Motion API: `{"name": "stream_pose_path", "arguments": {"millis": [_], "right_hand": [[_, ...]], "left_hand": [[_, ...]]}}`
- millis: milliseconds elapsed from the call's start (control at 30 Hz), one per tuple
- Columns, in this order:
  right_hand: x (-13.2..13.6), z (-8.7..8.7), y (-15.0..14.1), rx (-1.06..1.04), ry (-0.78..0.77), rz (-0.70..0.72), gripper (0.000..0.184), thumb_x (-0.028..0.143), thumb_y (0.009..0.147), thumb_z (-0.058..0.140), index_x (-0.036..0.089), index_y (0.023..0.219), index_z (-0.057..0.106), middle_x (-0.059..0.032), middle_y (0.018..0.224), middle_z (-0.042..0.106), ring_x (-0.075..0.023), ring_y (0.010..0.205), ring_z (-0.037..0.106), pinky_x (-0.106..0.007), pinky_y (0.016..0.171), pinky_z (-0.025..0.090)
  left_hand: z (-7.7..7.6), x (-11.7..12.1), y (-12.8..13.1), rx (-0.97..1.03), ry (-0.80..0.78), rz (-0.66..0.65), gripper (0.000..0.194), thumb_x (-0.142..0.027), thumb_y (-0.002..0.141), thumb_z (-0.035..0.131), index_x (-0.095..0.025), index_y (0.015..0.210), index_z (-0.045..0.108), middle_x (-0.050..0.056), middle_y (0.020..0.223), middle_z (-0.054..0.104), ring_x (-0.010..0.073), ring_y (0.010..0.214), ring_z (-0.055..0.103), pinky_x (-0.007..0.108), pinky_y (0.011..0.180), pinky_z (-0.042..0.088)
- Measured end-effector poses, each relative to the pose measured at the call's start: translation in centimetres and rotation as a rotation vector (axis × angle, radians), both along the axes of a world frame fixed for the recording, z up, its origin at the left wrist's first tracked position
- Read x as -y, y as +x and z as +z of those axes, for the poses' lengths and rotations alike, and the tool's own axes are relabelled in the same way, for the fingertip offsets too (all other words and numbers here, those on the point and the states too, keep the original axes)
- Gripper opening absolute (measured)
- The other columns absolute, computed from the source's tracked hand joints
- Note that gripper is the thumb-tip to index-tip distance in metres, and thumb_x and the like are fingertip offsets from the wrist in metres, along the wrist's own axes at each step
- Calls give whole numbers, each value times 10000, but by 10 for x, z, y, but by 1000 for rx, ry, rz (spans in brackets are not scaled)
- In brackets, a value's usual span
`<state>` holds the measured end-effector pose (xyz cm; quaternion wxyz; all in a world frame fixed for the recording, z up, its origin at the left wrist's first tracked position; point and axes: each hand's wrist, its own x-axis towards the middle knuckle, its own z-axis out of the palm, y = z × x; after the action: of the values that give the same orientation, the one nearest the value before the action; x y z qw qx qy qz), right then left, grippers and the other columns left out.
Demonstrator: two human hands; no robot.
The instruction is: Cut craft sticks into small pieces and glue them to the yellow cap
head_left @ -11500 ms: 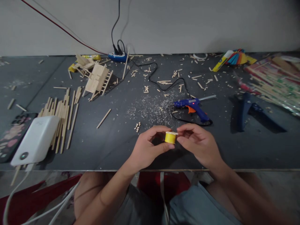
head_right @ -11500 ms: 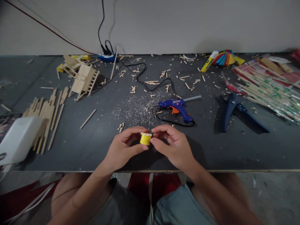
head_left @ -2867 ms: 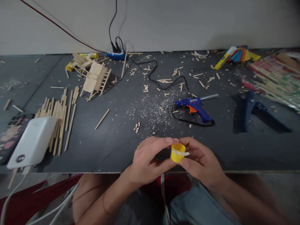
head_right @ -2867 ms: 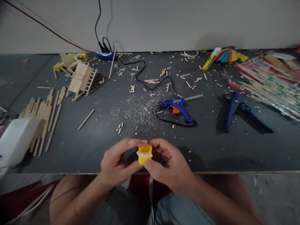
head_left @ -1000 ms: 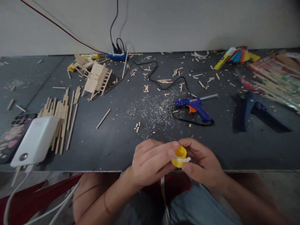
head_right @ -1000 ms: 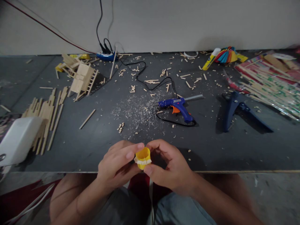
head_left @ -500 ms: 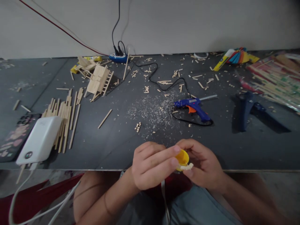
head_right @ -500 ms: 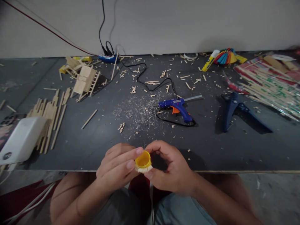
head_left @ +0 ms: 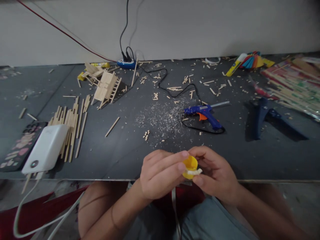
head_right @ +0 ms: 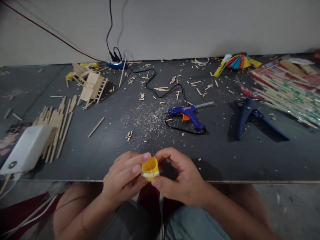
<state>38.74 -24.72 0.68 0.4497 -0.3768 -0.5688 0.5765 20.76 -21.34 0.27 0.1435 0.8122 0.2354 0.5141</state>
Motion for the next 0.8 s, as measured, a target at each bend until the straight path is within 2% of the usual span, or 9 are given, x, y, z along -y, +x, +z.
{"name": "stream_pose_path", "arguments": {"millis": [167, 333, 600, 800], "right_hand": [[-4, 3, 0, -37, 75, -126, 264, 235, 823, 610, 288, 1070, 533, -20, 881, 568, -150, 813, 551, -275, 734, 496], [-7, 3, 1, -5, 141, -236, 172, 204, 829, 592, 264, 988, 571, -21, 836, 554, -155, 791, 563, -280, 683, 507], [-10, 6, -1, 67, 37, -308, 123, 170, 798, 601, 244, 896, 594, -9, 822, 597, -130, 729, 585, -235, 645, 519], [-11, 6, -1, 85, 16, -328, 114, 154, 799, 596, 242, 872, 595, -1, 810, 605, -114, 697, 588, -211, 613, 518]], "left_hand": [[1, -3, 7, 18, -53, 88, 342, -240, 778, 657, -198, 1086, 516, 117, 996, 703, 151, 837, 680, 262, 672, 548], [-3, -4, 12, -5, -104, 51, 347, -251, 759, 680, -193, 1064, 526, 122, 1000, 698, 169, 875, 680, 264, 692, 563], [-8, -4, 15, 48, -201, 4, 428, -234, 760, 676, -205, 1154, 508, 116, 1025, 684, 168, 911, 666, 275, 766, 558], [-9, -5, 15, 49, -252, -35, 426, -212, 765, 670, -172, 1163, 524, 124, 1010, 679, 173, 929, 654, 274, 780, 551]]}}
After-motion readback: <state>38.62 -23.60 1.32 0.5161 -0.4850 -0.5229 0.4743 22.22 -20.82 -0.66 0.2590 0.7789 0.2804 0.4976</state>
